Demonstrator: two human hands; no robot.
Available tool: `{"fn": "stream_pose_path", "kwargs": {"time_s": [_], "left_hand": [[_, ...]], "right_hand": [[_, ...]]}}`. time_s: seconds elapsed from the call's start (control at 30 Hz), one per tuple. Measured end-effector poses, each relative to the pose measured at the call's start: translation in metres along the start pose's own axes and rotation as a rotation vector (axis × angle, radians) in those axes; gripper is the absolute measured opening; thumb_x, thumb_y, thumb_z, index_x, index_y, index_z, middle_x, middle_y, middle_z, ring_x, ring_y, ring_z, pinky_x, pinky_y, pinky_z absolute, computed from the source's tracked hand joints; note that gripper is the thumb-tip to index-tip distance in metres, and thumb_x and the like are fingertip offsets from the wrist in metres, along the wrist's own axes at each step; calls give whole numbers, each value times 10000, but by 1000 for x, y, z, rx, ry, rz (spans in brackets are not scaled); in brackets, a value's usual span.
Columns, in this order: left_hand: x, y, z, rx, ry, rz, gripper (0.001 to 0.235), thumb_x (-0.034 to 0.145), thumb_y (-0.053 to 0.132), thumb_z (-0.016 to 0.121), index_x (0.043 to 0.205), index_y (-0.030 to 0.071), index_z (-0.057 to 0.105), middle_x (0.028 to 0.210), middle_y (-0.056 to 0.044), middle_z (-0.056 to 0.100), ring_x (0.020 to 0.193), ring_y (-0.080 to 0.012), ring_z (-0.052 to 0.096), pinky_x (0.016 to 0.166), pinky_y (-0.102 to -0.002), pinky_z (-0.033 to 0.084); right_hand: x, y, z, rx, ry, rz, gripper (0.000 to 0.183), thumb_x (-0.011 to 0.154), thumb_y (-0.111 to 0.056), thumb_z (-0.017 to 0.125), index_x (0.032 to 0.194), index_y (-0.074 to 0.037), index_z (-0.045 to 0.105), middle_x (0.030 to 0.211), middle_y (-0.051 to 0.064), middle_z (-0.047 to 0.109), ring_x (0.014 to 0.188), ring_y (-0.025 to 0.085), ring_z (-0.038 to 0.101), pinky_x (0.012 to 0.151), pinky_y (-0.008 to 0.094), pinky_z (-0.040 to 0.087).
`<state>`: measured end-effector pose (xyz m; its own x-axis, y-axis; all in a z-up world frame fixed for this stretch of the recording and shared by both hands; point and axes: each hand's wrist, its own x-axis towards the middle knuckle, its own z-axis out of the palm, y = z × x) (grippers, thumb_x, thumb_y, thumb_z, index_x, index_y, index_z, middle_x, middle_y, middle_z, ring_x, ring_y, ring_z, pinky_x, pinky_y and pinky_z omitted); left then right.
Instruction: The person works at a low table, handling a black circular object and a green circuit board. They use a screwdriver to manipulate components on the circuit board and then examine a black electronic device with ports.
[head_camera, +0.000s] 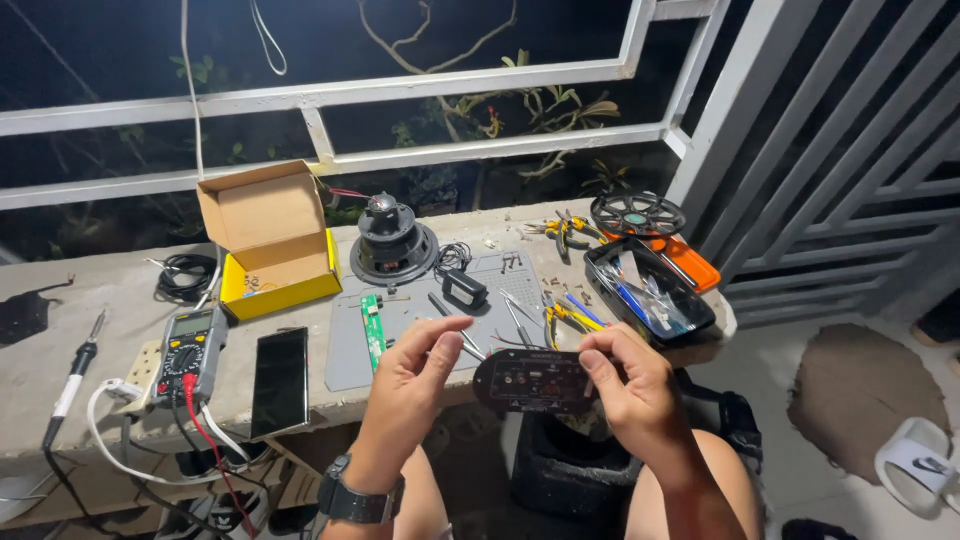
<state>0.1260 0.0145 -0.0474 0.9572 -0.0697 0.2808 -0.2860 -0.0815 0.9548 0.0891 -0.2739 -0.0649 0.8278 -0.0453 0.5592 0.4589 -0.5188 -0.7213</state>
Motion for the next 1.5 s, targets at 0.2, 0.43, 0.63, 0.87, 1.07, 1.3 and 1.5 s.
{"fn": "stream_pose_path", "kwargs": {"time_s": [0.2, 0.43, 0.63, 0.87, 1.07, 1.3, 1.5], "left_hand": [[-1, 9, 27, 42, 7, 271, 105, 1034, 173, 860, 1094, 139, 939, 909, -22, 783, 835, -99, 641, 784, -283, 562], [44, 20, 39, -77, 48, 293, 90, 1054, 145, 876, 1086, 118, 955, 902, -72, 785, 869, -78, 618, 817, -281, 583], [69, 8, 53, -141, 14, 242, 84, 1031, 149, 898, 1030, 85, 951, 825, -69, 738, 873, -73, 576, 812, -275, 556], [87, -46, 61, -263, 91, 159, 119, 1053, 147, 881, 1050, 48, 946, 838, -56, 693, 905, -85, 557, 814, -268, 524], [88, -73, 56, -317, 112, 37, 105, 981, 121, 922, 1070, 71, 945, 1006, -41, 839, 987, -138, 764, 906, -262, 603], [75, -96, 45, -350, 207, 25, 221, 1086, 143, 802, 1269, 43, 877, 1065, -49, 803, 822, -142, 685, 772, -264, 603], [68, -98, 44, -254, 246, 44, 108, 1030, 55, 857, 1123, 62, 912, 1017, -36, 814, 900, -113, 690, 771, -246, 547]], "right_hand": [[32, -30, -11, -23, -20, -131, 149, 1119, -154, 710, 1047, -87, 821, 900, 74, 708, 837, 219, 707, 826, 360, 563], [72, -43, -17, -2, 72, -266, 154, 1137, -118, 740, 1037, -69, 846, 831, 97, 705, 772, 264, 732, 809, 407, 618], [71, 10, -11, 133, 88, -103, 232, 1170, -120, 669, 1170, -63, 895, 933, 104, 802, 810, 192, 744, 858, 381, 626], [73, 42, 12, 162, 95, 28, 204, 1127, -96, 724, 1246, -47, 882, 848, 74, 752, 712, 129, 703, 771, 333, 643], [61, 61, 32, 98, 61, 128, 180, 1102, -86, 722, 1227, -45, 844, 1060, 45, 782, 619, 126, 665, 615, 234, 586], [53, 66, 34, 89, 167, 175, 165, 1146, -85, 692, 1250, -53, 815, 1092, 49, 709, 672, 122, 651, 636, 218, 599], [52, 70, 36, 172, 204, 187, 161, 1155, -85, 686, 1248, -44, 811, 1149, 55, 666, 746, 109, 601, 606, 213, 594]]}}
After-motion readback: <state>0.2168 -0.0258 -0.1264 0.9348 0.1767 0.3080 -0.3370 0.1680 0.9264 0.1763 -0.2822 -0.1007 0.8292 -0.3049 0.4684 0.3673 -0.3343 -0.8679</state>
